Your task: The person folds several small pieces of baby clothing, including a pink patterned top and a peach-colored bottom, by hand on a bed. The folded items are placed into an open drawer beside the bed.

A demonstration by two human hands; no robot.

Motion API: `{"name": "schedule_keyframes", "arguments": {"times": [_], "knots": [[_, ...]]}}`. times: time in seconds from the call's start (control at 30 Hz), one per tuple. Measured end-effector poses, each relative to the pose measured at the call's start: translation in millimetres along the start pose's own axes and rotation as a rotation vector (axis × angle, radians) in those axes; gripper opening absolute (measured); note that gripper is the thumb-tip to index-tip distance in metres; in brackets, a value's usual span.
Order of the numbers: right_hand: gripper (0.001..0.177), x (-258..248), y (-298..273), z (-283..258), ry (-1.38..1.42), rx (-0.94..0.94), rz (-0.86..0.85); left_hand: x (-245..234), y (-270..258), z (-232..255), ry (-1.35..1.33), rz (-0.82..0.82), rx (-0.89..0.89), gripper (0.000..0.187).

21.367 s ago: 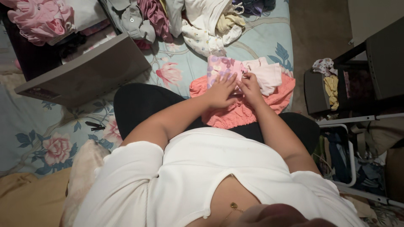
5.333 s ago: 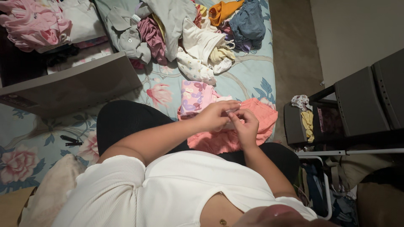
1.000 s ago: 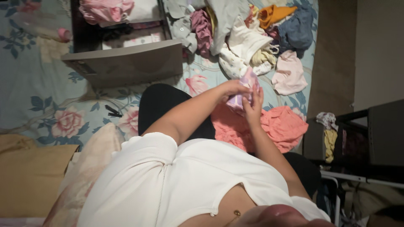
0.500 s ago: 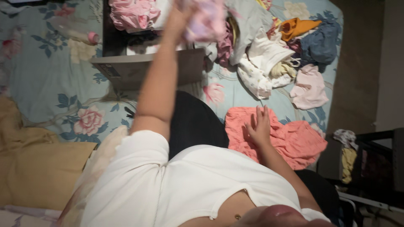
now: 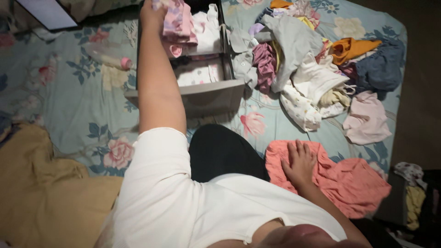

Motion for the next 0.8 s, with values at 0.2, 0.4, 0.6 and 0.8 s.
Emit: {"name": "schedule_keyframes", "arguments": {"times": [0.2,0.4,0.6,0.8], "knots": [[0.069,-3,0,-7,-0.035,-0.001,0.042,-9,2,-10,0.577,0.053,-0.142,0.037],[0.069,-1,2,-8,-0.068,0.016,0.037,17,-9,-2,0.759,-0.095,0.005,0.038],[0.071,-1,2,-8,-0.061,-0.008,0.055,29,-38,53,0.907,-0.462,-0.199,0.078],[0.069,-1,3,-9,-0.066,0.010,0.063,18,-47,44,0.926,-0.484,-0.502,0.075]]}}
Point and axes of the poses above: each hand's wrist, its own y-axis towards the middle knuckle, its own x-axis out of the palm, z = x × y, the point moved 2 cm from there along y, towards the middle knuckle, and after that the axes turned 11 degrees about -z, right-handed, at the moved point
